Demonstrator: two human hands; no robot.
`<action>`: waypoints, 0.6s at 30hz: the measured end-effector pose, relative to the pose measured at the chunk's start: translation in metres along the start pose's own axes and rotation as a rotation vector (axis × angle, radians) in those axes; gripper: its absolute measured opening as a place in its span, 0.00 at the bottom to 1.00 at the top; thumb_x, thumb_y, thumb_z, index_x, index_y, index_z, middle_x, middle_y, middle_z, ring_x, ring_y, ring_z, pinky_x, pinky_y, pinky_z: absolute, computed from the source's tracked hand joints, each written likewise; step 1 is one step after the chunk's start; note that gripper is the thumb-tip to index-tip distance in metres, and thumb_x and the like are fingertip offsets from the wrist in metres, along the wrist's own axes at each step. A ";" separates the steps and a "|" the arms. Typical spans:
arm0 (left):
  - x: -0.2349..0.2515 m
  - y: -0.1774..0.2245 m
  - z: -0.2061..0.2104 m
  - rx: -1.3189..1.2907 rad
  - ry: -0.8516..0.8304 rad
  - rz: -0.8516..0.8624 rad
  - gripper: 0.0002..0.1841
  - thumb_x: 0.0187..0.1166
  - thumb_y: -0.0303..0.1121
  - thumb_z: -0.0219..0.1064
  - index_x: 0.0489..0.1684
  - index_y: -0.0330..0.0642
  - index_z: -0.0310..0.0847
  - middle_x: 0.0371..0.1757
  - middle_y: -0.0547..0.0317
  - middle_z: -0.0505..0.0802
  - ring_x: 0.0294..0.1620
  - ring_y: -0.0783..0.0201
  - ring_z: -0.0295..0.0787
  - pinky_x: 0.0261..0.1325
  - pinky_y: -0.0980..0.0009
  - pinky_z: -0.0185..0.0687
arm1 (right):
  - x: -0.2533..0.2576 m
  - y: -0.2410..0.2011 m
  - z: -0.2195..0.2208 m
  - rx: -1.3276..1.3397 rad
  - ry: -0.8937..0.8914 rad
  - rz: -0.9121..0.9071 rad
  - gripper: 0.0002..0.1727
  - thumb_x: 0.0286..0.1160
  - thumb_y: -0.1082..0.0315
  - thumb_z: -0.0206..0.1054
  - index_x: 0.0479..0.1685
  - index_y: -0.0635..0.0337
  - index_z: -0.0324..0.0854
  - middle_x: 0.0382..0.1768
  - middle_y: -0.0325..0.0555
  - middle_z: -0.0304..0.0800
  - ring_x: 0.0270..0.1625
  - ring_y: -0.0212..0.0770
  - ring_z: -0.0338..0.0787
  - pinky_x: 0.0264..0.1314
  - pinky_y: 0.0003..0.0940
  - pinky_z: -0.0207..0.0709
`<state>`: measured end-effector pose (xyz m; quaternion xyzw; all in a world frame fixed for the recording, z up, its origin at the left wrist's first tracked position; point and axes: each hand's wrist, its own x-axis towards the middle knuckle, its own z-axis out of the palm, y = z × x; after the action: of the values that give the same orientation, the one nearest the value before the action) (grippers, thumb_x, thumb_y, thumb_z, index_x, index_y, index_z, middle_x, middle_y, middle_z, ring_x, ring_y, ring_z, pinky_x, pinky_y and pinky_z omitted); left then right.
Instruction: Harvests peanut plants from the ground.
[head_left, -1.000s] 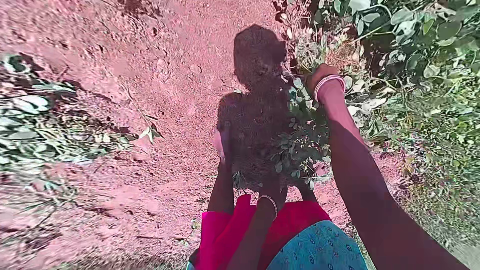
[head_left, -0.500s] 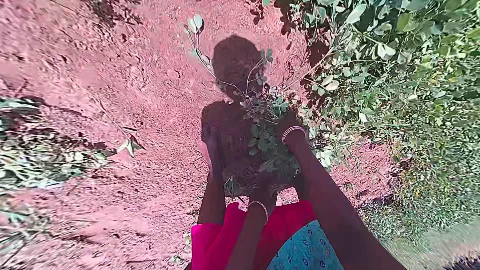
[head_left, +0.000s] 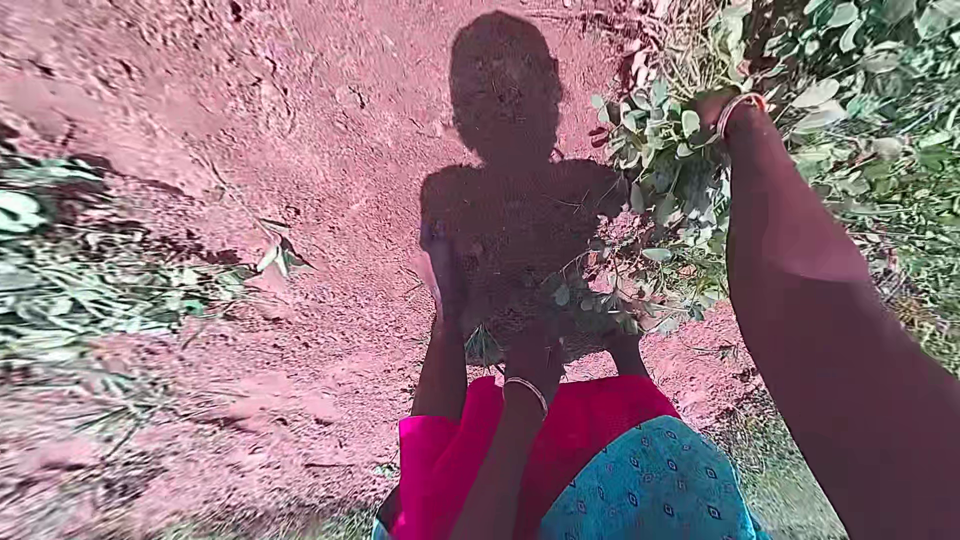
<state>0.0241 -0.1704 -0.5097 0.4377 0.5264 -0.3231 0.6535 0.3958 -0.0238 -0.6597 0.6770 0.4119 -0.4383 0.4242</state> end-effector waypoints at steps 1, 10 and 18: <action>0.000 -0.001 -0.001 -0.122 0.123 0.058 0.23 0.91 0.36 0.55 0.76 0.28 0.74 0.75 0.33 0.82 0.78 0.44 0.78 0.82 0.53 0.69 | -0.016 -0.021 0.002 0.117 0.061 0.015 0.19 0.87 0.74 0.58 0.69 0.80 0.77 0.74 0.80 0.77 0.81 0.75 0.74 0.81 0.72 0.62; 0.011 -0.054 -0.046 -0.938 0.488 0.191 0.31 0.85 0.52 0.57 0.75 0.34 0.66 0.58 0.57 0.89 0.57 0.72 0.87 0.61 0.69 0.85 | -0.220 -0.242 0.126 0.536 -0.149 -0.385 0.27 0.79 0.59 0.71 0.75 0.61 0.78 0.65 0.61 0.87 0.64 0.63 0.89 0.61 0.64 0.83; -0.001 -0.027 -0.048 -0.558 0.933 -0.438 0.27 0.72 0.27 0.76 0.69 0.23 0.75 0.64 0.34 0.86 0.67 0.52 0.83 0.72 0.58 0.77 | -0.191 -0.191 0.209 1.204 0.298 -0.332 0.19 0.87 0.57 0.66 0.60 0.66 0.83 0.38 0.54 0.95 0.33 0.41 0.94 0.35 0.38 0.89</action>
<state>-0.0193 -0.1380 -0.5181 0.2258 0.9018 -0.0731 0.3612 0.1146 -0.1973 -0.5740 0.7776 0.2473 -0.5538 -0.1656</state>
